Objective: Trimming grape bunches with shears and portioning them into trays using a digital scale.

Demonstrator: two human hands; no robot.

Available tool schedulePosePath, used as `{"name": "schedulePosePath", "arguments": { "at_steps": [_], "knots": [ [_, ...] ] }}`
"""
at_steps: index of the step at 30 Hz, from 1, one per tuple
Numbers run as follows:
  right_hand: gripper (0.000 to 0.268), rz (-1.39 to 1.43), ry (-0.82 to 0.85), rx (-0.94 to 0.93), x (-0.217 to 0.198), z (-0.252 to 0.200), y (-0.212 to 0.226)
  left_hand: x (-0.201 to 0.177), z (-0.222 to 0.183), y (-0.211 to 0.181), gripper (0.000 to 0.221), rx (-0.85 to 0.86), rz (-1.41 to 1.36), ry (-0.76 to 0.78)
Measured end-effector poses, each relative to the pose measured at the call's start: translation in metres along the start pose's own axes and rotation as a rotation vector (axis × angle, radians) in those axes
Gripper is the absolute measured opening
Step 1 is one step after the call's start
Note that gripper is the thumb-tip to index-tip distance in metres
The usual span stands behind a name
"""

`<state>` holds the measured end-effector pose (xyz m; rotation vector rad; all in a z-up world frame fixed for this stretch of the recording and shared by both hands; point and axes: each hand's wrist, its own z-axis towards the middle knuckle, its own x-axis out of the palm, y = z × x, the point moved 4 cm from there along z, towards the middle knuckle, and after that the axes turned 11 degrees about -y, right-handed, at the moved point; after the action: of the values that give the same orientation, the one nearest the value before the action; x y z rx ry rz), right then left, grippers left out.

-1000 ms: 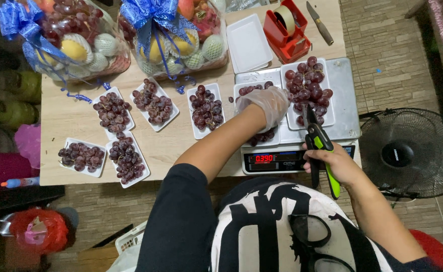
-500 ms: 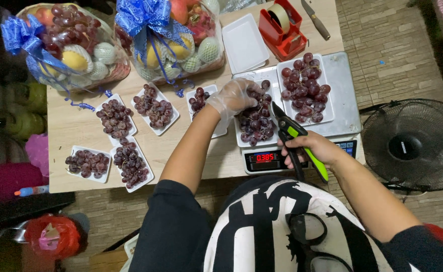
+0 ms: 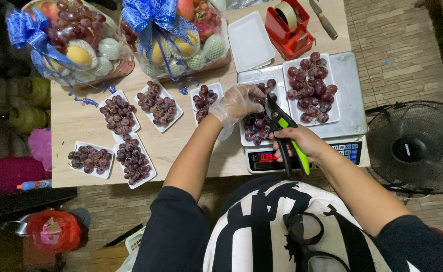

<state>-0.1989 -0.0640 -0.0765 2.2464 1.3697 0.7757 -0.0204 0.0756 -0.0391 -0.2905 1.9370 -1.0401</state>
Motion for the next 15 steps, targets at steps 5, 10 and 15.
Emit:
{"name": "schedulePosePath", "arguments": {
  "at_steps": [5, 10, 15],
  "knots": [
    [0.029, -0.033, -0.061, -0.041, 0.0, -0.009, 0.001, -0.004, -0.003, 0.002, 0.039, 0.016, 0.006, -0.019],
    [0.028, -0.026, -0.019, -0.087, -0.015, -0.052, 0.015, -0.016, -0.014, -0.027, 0.036, 0.003, 0.008, -0.089],
    [0.044, 0.086, -0.022, -0.259, -0.099, -0.061, 0.01, 0.026, -0.036, -0.102, 0.025, 0.3, 0.357, -0.064]
  ]
}}
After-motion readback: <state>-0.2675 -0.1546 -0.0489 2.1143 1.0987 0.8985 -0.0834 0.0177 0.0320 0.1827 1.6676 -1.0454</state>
